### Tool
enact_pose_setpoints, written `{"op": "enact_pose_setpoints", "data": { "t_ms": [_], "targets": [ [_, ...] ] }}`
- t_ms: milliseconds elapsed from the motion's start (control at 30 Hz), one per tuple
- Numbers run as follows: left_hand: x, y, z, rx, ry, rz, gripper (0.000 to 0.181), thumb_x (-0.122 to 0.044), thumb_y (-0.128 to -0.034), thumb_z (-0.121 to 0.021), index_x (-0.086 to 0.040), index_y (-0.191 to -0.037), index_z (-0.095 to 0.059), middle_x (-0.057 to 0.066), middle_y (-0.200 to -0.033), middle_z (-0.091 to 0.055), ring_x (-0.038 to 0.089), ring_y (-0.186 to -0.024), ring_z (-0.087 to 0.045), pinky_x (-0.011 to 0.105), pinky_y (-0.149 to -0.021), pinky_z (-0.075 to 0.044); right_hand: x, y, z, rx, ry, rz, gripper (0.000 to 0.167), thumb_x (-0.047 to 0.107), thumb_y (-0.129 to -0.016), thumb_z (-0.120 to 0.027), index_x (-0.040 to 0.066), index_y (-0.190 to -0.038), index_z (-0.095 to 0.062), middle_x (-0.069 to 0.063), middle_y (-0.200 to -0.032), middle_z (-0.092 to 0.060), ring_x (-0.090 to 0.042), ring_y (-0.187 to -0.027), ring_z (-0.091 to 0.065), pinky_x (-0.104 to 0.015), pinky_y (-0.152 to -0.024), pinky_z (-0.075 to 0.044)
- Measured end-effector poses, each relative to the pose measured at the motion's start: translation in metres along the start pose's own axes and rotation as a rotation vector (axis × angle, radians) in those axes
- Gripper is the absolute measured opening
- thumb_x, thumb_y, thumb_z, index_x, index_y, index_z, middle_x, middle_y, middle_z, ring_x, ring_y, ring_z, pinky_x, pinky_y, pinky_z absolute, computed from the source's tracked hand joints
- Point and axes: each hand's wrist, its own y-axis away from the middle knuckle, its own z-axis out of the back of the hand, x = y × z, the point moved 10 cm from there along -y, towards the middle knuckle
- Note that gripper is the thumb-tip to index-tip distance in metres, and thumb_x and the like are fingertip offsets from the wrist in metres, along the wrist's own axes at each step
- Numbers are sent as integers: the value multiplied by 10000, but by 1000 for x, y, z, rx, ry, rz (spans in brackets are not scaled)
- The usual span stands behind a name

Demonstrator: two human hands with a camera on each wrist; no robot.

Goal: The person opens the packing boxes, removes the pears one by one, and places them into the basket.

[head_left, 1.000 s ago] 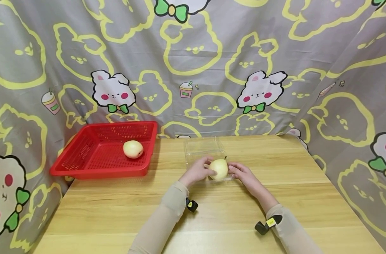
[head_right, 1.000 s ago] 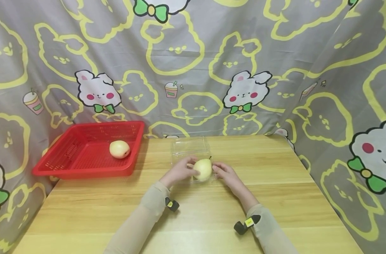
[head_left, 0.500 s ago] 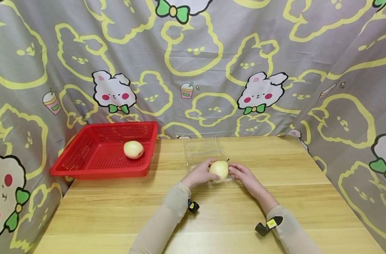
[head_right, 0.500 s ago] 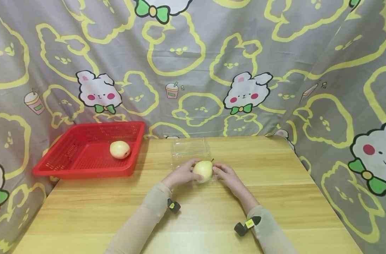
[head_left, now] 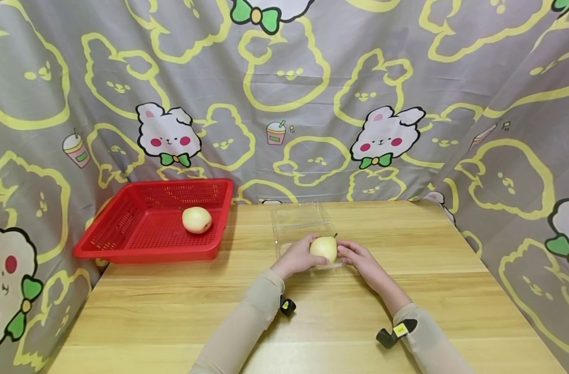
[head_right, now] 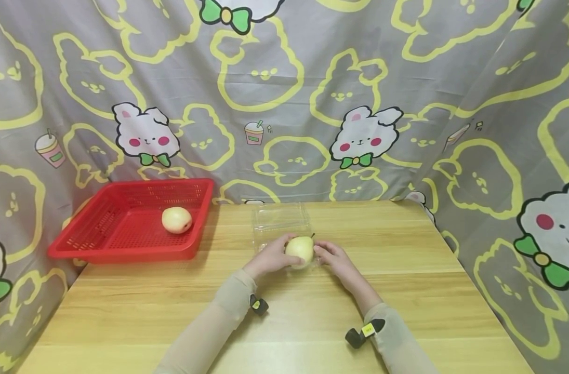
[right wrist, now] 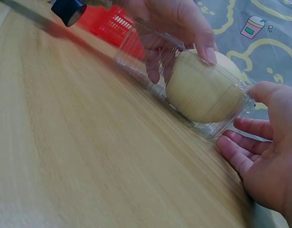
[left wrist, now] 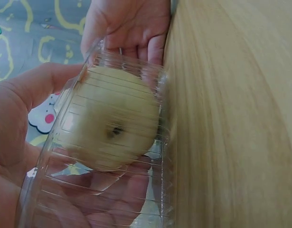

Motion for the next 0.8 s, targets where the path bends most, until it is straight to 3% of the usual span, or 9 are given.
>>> {"op": "enact_pose_setpoints", "data": {
  "t_ms": [367, 600, 800],
  "targets": [
    [-1, 2, 8, -44, 12, -1, 800, -328, -775, -787, -88, -1446, -424, 127, -1349, -586, 252, -1076, -609, 395, -887, -503, 1, 0, -2, 10, -11, 0, 569, 370, -1002, -514, -18, -1413, -443, -217, -1349, -536, -148, -1112, -572, -219, -857, -495],
    [-4, 4, 22, -81, 38, -17, 768, -334, -766, -779, -115, -1424, -450, 148, -1319, -600, 285, -1079, -620, 432, -905, -509, 2, 0, -2, 8, -23, 9, 552, 344, -1005, -516, -31, -1405, -450, -239, -1372, -512, -180, -1123, -554, -206, -839, -498],
    [-1, 5, 33, -113, 74, 2, 753, -360, -774, -763, -142, -1422, -449, 146, -1334, -581, 293, -1106, -606, 445, -923, -504, 1, 0, -2, 11, -22, 15, 560, 349, -1005, -514, -37, -1405, -446, -251, -1413, -484, -229, -1160, -543, -192, -844, -492]
  ]
}}
